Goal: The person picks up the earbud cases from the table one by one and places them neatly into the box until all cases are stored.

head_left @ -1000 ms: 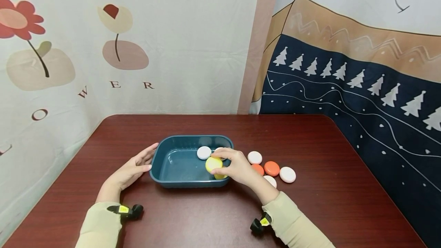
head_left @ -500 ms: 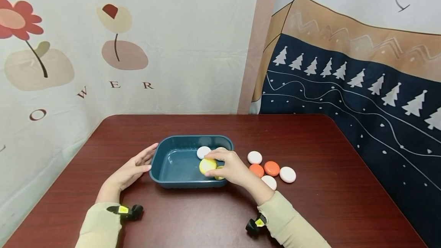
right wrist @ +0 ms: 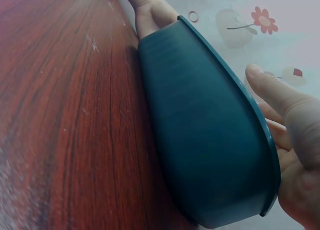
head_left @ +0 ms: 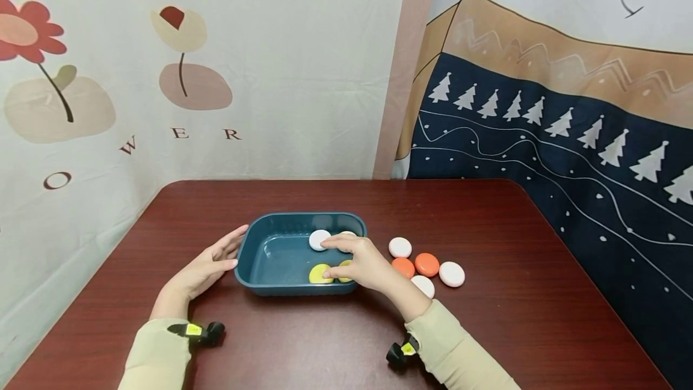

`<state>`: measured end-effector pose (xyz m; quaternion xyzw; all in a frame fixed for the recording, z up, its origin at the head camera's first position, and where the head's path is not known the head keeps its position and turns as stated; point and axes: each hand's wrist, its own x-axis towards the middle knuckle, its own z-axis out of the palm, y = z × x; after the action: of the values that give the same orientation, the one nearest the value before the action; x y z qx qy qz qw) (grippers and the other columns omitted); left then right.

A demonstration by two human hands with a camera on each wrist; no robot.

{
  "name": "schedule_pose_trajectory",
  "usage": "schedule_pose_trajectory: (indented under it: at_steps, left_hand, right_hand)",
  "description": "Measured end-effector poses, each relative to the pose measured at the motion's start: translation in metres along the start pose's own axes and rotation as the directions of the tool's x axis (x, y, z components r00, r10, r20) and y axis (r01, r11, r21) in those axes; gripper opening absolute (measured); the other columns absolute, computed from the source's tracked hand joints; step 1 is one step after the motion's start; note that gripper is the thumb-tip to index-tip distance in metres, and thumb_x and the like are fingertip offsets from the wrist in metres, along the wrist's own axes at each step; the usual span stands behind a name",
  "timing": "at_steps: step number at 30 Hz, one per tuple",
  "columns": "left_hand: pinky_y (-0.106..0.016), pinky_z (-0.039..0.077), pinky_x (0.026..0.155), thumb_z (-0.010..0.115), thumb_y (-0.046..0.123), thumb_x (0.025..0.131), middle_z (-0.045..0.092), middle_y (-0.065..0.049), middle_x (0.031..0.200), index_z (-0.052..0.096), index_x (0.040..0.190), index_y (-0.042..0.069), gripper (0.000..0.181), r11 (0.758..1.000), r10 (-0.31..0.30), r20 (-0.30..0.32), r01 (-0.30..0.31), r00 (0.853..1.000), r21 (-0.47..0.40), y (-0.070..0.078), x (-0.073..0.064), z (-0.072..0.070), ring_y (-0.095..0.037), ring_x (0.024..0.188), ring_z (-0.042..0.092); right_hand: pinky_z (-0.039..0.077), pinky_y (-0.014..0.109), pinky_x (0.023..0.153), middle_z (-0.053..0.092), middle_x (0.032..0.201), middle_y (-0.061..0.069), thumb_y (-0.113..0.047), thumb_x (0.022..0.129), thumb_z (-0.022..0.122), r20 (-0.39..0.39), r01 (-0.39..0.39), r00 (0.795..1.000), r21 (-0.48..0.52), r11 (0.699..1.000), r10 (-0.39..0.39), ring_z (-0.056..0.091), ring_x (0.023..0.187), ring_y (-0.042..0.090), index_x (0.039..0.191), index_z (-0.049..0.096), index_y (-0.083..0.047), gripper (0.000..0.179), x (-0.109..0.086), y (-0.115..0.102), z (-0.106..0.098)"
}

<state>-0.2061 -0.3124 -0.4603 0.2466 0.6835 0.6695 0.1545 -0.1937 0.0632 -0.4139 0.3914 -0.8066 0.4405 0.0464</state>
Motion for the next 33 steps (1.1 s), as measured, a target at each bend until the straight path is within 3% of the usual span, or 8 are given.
schedule_pose_trajectory:
  at_steps: [12,16,24,33]
  left_hand:
    - [-0.020,0.036,0.100,0.049,-0.004,0.096,0.028,0.002,0.151,0.013,0.154,0.008,0.070,1.000,-0.017,-0.021,0.017,1.000,-0.003,0.000,0.000,0.000,0.000,0.130,0.036]
    - [-0.020,0.036,0.099,0.049,-0.004,0.096,0.027,0.000,0.152,0.013,0.154,0.008,0.069,1.000,-0.019,-0.021,0.019,1.000,0.006,-0.001,0.000,-0.002,0.000,0.130,0.036]
    - [-0.020,0.036,0.099,0.049,-0.003,0.096,0.026,0.000,0.153,0.013,0.154,0.007,0.069,1.000,-0.023,-0.025,0.023,0.999,0.006,0.000,-0.001,-0.001,0.000,0.130,0.035]
    - [-0.020,0.037,0.099,0.048,-0.003,0.096,0.024,-0.005,0.154,0.012,0.154,0.006,0.068,1.000,0.002,-0.006,-0.002,1.000,-0.007,0.003,-0.001,0.002,0.000,0.130,0.035]
  right_hand:
    - [0.046,0.033,0.093,0.062,0.123,0.003,-0.021,0.072,0.085,0.010,-0.025,1.000,0.046,0.999,0.025,0.053,0.116,0.015,0.123,0.064,-0.002,0.058,-0.001,-0.001,-0.004]
    - [0.046,0.038,0.093,0.062,0.122,0.002,-0.021,0.072,0.085,-0.004,-0.044,0.999,0.075,0.996,0.044,0.054,0.116,0.014,0.124,0.064,-0.003,0.058,-0.002,0.000,-0.007]
    - [0.046,0.048,0.091,0.063,0.120,0.004,-0.017,0.070,0.087,-0.044,-0.010,0.999,0.120,0.993,0.015,0.056,0.113,0.015,0.121,0.065,-0.003,0.058,-0.004,0.004,-0.013]
    - [0.043,0.050,0.094,0.061,0.122,0.000,-0.019,0.071,0.086,-0.018,-0.053,0.998,0.156,0.986,0.056,0.052,0.116,0.015,0.124,0.065,-0.009,0.058,-0.006,0.004,-0.022]
